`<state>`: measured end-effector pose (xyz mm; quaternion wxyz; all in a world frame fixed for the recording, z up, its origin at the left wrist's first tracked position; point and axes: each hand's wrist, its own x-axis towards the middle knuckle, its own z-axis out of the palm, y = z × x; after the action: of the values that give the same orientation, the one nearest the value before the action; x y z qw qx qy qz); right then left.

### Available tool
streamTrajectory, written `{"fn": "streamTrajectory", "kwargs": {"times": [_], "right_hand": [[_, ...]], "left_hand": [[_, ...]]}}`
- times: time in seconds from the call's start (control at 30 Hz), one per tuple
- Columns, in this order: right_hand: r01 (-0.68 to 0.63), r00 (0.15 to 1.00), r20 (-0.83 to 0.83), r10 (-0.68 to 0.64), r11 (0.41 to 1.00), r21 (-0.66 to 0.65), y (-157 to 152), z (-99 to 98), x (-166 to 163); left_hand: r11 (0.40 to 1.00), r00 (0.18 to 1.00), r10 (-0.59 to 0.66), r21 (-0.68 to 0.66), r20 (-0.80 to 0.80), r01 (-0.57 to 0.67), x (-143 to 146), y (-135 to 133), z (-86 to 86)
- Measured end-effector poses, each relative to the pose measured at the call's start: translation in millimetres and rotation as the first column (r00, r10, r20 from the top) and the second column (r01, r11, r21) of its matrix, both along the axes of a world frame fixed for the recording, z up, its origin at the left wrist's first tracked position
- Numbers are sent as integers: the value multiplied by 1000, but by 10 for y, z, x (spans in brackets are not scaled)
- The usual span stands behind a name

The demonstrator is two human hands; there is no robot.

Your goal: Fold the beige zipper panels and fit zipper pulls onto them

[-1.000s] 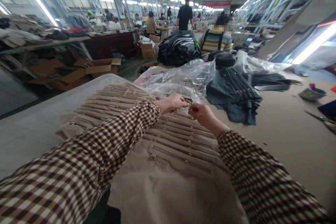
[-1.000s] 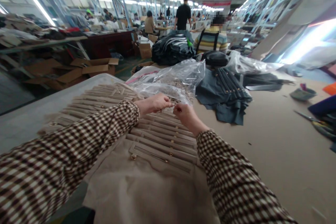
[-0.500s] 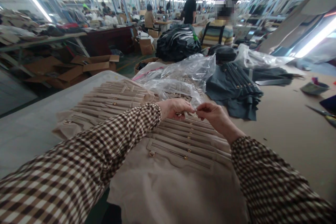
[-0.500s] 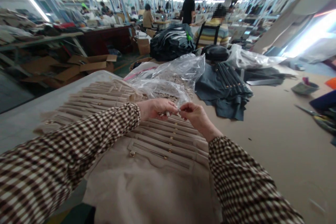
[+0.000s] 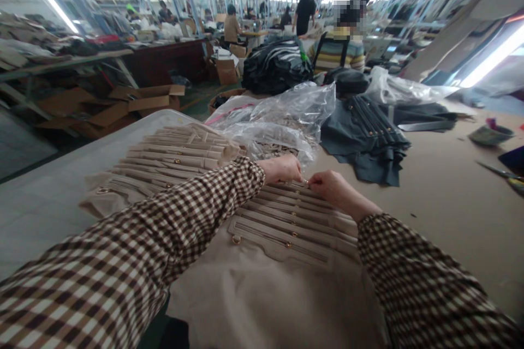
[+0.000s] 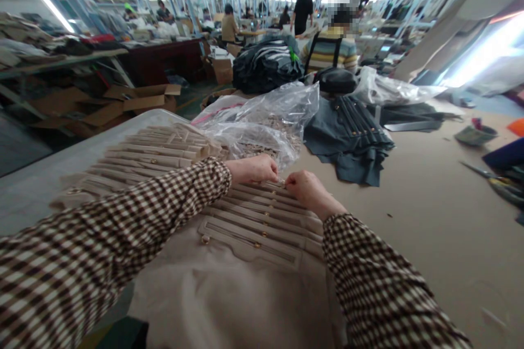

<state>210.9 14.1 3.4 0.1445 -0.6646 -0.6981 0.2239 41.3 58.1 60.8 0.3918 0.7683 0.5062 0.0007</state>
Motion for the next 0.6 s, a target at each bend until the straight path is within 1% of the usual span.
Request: {"fn": "streamTrajectory", "kwargs": {"times": [0.23,0.4,0.5,0.6], "right_hand": [[-72,995,68,73,997,-15,30,-35,16],[-54,991,122,55,998,-6,67,-74,-10],[-68,988,139,70,998,-18,85,-70,-20],[-86,984,152,89,996,-29,84,-44,-23]], "left_hand": [[996,996,-57,63,-67,62,-29,-23,18],[992,993,-60,104,-104,71,-18,15,-48],[990,989,-64,114,-135,80,-16,56,-99],[989,984,-71,115,-161,90,-13,58,-104]]}}
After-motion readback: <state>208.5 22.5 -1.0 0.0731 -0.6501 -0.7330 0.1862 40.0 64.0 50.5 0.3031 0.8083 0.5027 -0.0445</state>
